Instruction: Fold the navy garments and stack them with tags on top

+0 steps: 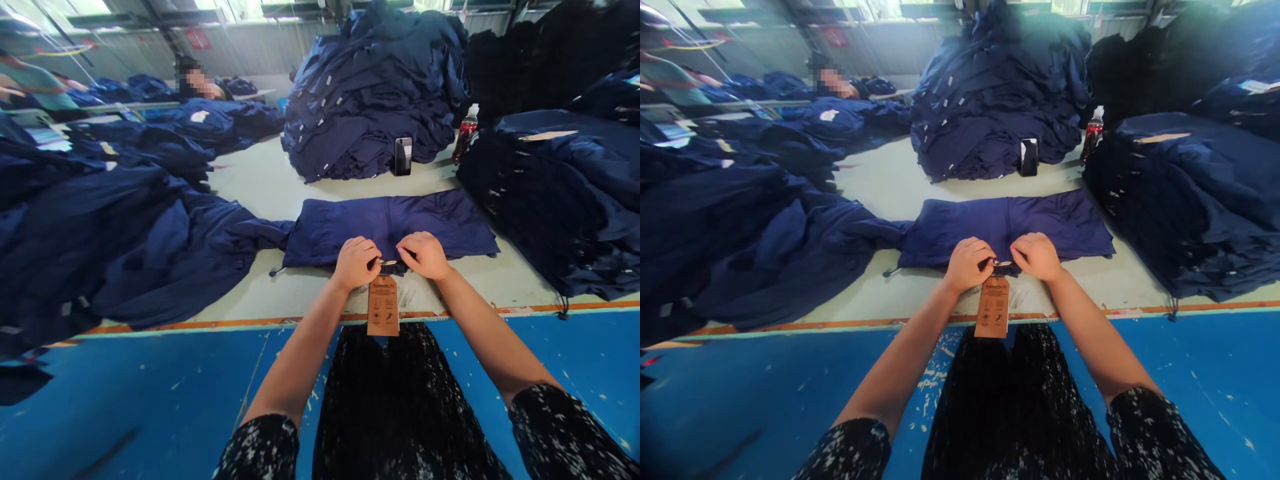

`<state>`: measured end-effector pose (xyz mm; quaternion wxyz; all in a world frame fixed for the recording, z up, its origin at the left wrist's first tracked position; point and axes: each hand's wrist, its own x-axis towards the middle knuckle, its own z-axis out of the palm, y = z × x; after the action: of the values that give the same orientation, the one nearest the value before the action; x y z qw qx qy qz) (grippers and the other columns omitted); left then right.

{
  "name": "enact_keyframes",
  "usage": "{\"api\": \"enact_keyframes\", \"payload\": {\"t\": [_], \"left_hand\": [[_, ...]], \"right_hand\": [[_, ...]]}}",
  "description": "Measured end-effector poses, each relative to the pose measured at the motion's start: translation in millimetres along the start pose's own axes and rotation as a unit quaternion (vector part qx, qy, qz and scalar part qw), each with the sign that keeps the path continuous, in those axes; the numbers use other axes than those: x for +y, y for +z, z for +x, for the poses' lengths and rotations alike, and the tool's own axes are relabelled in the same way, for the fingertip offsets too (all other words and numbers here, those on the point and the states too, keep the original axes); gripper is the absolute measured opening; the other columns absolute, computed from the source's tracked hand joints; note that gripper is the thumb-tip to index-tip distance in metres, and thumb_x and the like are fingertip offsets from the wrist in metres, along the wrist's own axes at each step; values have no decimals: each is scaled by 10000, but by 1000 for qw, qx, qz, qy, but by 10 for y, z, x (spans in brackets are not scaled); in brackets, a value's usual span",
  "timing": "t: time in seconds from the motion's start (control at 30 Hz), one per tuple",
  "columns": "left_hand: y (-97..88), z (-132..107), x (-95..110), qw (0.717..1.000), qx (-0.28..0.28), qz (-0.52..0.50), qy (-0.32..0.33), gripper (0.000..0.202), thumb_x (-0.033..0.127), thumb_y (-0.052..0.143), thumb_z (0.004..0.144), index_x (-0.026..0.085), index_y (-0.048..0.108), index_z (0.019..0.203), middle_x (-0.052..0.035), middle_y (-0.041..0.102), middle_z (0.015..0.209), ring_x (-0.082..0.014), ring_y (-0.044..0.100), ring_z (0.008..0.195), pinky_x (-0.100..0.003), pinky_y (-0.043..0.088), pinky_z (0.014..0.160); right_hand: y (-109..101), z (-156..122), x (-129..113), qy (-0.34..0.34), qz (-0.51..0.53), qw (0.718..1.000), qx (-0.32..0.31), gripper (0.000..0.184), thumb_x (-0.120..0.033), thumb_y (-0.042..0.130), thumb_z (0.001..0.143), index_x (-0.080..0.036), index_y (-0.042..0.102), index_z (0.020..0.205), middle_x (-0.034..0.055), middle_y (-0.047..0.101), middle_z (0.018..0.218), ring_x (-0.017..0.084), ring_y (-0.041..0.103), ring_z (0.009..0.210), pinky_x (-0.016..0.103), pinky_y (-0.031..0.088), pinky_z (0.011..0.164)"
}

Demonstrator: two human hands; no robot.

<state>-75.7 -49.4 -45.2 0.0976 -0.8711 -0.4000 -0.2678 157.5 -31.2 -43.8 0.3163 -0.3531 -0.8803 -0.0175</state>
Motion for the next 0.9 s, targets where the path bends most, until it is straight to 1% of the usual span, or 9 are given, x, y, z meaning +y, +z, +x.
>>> {"api": "enact_keyframes", "payload": {"t": [0.13, 0.2, 0.33, 0.4, 0.5, 0.67, 0.73, 0.8, 0.9], "left_hand": [[7, 13, -10, 999, -29, -10, 18, 306, 297, 512, 961, 200, 717, 755, -57, 693, 809, -193, 591, 799, -363, 469, 790], [3, 17, -12, 1000, -21, -9, 1, 339, 297, 474, 989, 200, 735, 795, -63, 716, 837, -198, 614, 830, -365, 478, 811], [8, -9, -8, 994, 42, 3, -102, 292, 305, 537, 956, 206, 744, 1136, -90, 732, 1212, -254, 622, 1154, -430, 463, 1016], [22, -29, -10, 990, 26, -1, -139, 370, 326, 622, 891, 198, 720, 1224, -101, 686, 1333, -279, 604, 1226, -453, 460, 1062], [24, -19, -64, 985, -1, -20, -169, 375, 361, 640, 876, 198, 734, 1200, -91, 694, 1327, -262, 641, 1188, -423, 492, 1056], [-93, 175, -483, 966, 3, 24, -258, 422, 402, 531, 958, 171, 688, 1274, -119, 678, 1349, -274, 604, 1280, -430, 456, 1124], [-153, 252, -741, 958, -12, 65, -279, 472, 391, 479, 983, 153, 627, 1363, -137, 591, 1464, -295, 498, 1404, -461, 396, 1176], [-187, 273, -988, 953, -41, 101, -283, 549, 434, 445, 998, 158, 542, 1462, -131, 455, 1586, -309, 333, 1518, -503, 296, 1233], [-157, 179, -1255, 936, -132, 115, -305, 711, 581, 406, 989, 183, 393, 1578, -112, 268, 1680, -322, 162, 1576, -543, 165, 1268]], "right_hand": [[-2, 30, -24, 65, -56, 995, -44, 212, -283, 566, 936, -198, 747, 867, 95, 753, 968, 244, 634, 900, 365, 436, 847], [-10, 33, -38, 89, -75, 992, -57, 226, -297, 567, 938, -199, 759, 872, 92, 759, 989, 250, 643, 921, 377, 442, 870], [9, 12, -86, 112, -98, 989, -23, 352, -369, 514, 985, -212, 727, 1217, 102, 673, 1361, 292, 576, 1258, 457, 382, 1077], [42, 5, -108, 139, -107, 983, -55, 416, -391, 528, 977, -222, 675, 1327, 99, 591, 1473, 308, 505, 1374, 511, 335, 1147], [48, 41, -84, 183, -98, 971, -118, 476, -421, 567, 951, -224, 646, 1377, 100, 547, 1515, 300, 518, 1383, 487, 383, 1150], [-207, 246, 283, 207, -84, 966, -127, 572, -470, 528, 974, -164, 580, 1454, 145, 539, 1515, 270, 522, 1390, 381, 427, 1145], [-326, 312, 526, 217, -123, 961, -117, 584, -481, 464, 1000, -162, 547, 1482, 155, 487, 1556, 296, 442, 1452, 456, 375, 1185], [-385, 315, 774, 235, -171, 950, -113, 634, -544, 403, 1009, -201, 476, 1537, 135, 372, 1632, 344, 300, 1524, 601, 292, 1201], [-334, 186, 1076, 290, -205, 922, -155, 718, -651, 302, 999, -267, 347, 1604, 93, 244, 1689, 377, 164, 1561, 716, 189, 1183]]}}
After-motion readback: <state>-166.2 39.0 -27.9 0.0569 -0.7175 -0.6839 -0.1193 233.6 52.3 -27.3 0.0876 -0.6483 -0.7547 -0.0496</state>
